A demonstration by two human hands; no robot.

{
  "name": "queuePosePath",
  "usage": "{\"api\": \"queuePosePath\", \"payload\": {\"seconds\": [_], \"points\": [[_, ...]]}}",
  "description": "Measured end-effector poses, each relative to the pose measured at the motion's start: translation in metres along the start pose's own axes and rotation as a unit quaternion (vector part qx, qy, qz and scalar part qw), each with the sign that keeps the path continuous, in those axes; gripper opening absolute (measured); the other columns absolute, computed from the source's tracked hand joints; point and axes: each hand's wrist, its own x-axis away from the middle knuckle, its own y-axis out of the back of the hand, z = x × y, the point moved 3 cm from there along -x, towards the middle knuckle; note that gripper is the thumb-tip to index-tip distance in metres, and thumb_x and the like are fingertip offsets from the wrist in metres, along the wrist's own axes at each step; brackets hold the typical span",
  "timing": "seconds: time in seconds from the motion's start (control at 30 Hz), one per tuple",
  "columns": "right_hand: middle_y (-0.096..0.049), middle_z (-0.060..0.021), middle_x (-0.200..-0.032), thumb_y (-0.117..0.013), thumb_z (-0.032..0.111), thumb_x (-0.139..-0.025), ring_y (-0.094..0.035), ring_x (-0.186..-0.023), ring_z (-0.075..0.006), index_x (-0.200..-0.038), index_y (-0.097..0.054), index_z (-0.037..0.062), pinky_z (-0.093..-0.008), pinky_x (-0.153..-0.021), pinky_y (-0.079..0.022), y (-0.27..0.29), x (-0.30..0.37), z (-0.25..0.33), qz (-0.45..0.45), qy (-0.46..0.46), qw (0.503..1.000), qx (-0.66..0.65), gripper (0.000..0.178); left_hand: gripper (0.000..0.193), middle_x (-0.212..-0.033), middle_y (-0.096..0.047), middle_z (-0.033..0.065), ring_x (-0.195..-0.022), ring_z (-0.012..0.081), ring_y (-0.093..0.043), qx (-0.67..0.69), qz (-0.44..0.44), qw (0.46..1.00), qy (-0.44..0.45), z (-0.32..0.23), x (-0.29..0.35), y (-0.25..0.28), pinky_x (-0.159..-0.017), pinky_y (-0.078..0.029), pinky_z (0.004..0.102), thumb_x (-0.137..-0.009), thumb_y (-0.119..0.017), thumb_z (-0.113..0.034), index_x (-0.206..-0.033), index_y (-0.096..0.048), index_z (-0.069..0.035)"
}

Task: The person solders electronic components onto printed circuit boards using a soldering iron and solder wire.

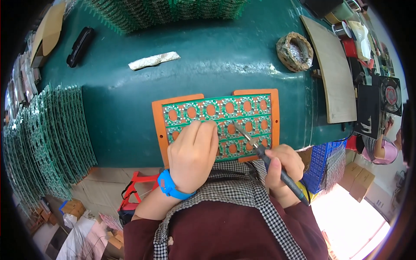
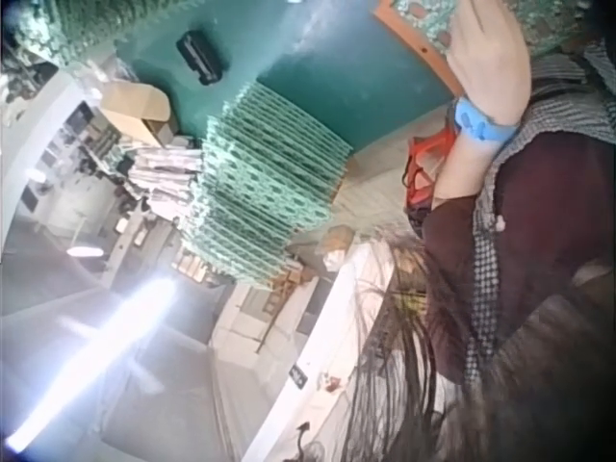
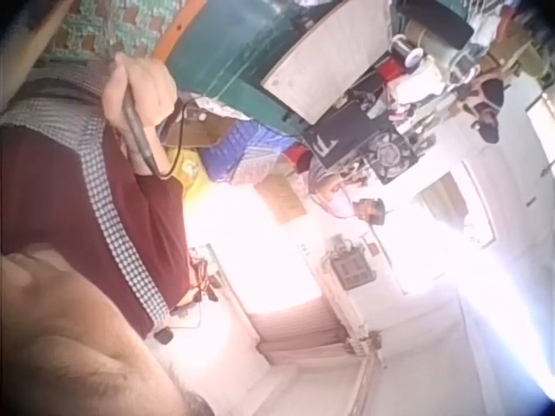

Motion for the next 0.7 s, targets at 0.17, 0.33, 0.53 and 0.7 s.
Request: {"api": "queuePosePath", "payload": {"seconds": [0.17,0.33,0.53,0.7], "points": [[-0.065,-0.0099,-0.068,-0.065,0.003,-0.074,-0.062,-0.055,-0.0218,-0.081,-0.065,-0.0009,-0.0295,-0.049,-0.049,-0.008,-0.013,-0.004,0.028,-0.015,0.999,0.022,0.007,0.018,-0.075,-0.051,0.0066,-0.062,0.0218,-0.057,-0.038,-0.028,0.998,-0.029,0.007,-0.010,-0.009,-0.050,-0.047,0.0336,-0.077,-0.067,-0.001,-0.092,-0.058,-0.005],[-0.066,-0.0105,-0.070,-0.066,0.003,-0.074,-0.063,-0.055,-0.0214,-0.081,-0.065,-0.0005,-0.0290,-0.048,-0.049,-0.014,-0.017,-0.007,0.031,0.001,0.999,0.011,0.008,0.017,-0.075,-0.049,0.0060,-0.061,0.0209,-0.057,-0.041,0.001,0.999,-0.025,0.008,-0.013,-0.012,-0.050,-0.047,0.0329,-0.077,-0.067,-0.003,-0.093,-0.060,-0.005],[-0.065,-0.0097,-0.068,-0.066,0.003,-0.074,-0.062,-0.052,-0.0207,-0.080,-0.065,-0.0007,-0.0283,-0.046,-0.047,-0.014,-0.020,-0.007,0.014,0.038,0.998,0.038,0.007,0.012,-0.075,-0.050,0.0054,-0.063,0.0214,-0.058,-0.093,-0.025,0.995,-0.038,0.003,-0.020,0.005,-0.052,-0.048,0.0345,-0.077,-0.067,-0.003,-0.088,-0.062,-0.006],[-0.064,-0.0090,-0.066,-0.066,0.004,-0.075,-0.060,-0.049,-0.0204,-0.080,-0.065,0.0000,-0.0279,-0.043,-0.045,-0.015,-0.027,-0.002,0.011,0.049,0.999,0.000,0.007,0.014,-0.082,-0.062,0.0101,-0.073,0.0280,-0.061,-0.040,-0.032,0.998,0.021,0.010,-0.022,0.006,-0.062,-0.049,0.0365,-0.077,-0.065,0.001,-0.091,-0.062,-0.004]]}}
